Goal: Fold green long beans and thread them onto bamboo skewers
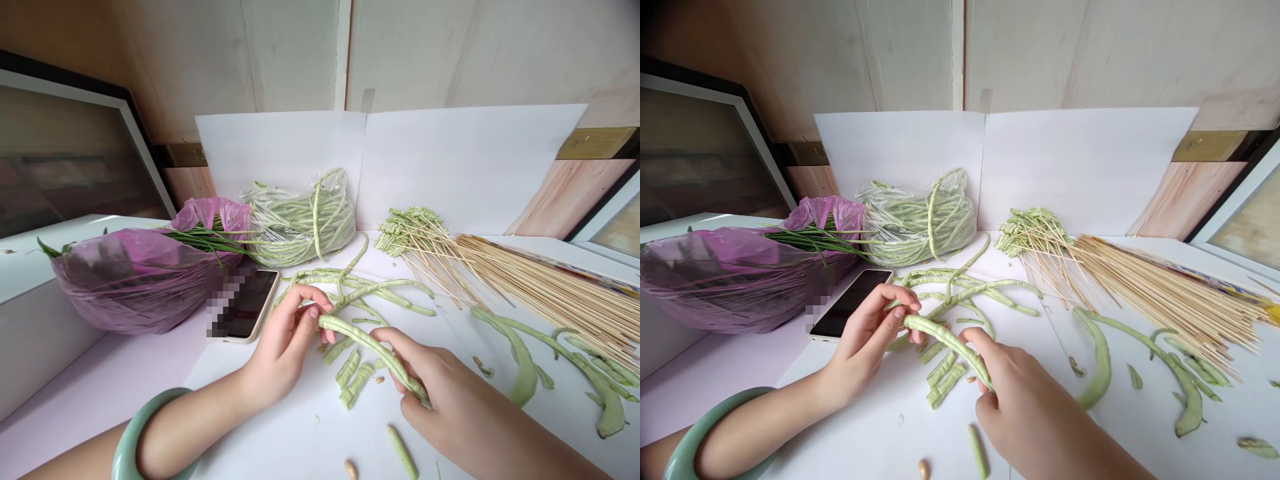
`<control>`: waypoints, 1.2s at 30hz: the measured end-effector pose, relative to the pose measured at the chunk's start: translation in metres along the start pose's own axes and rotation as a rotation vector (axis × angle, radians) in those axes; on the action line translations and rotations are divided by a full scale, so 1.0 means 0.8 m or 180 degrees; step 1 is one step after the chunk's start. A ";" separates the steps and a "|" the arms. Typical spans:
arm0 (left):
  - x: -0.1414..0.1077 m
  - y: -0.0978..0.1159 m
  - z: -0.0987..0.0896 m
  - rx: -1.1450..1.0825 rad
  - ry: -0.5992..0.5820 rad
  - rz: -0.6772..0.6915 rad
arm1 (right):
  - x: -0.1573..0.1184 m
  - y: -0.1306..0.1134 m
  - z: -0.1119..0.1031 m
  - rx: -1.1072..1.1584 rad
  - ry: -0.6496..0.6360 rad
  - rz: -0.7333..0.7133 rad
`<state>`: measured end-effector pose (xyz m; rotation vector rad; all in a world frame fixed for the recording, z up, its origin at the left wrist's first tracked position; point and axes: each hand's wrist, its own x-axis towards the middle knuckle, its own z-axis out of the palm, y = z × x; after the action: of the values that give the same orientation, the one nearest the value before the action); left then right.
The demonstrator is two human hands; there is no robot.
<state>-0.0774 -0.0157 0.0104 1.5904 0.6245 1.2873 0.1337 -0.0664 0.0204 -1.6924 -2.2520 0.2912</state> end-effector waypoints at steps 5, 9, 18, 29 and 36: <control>-0.005 0.004 -0.004 0.1040 -0.0807 0.0430 | 0.010 -0.008 -0.011 0.0718 -0.0029 0.0011; -0.003 0.014 -0.005 0.1694 -0.1335 0.0665 | 0.015 -0.009 -0.011 0.0890 0.0126 -0.0366; -0.005 0.021 0.005 0.2823 -0.1751 0.0296 | 0.014 -0.013 0.011 0.0065 0.0603 -0.1106; -0.004 0.021 0.003 0.2036 -0.2374 0.0761 | 0.009 -0.007 0.014 0.0121 0.1055 -0.2255; -0.007 0.027 0.008 0.0514 -0.2911 -0.0006 | -0.001 -0.017 0.008 0.0331 0.0268 -0.2369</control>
<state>-0.0773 -0.0316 0.0270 2.0697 0.1427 0.3979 0.1196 -0.0710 0.0192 -0.7099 -2.5507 0.1476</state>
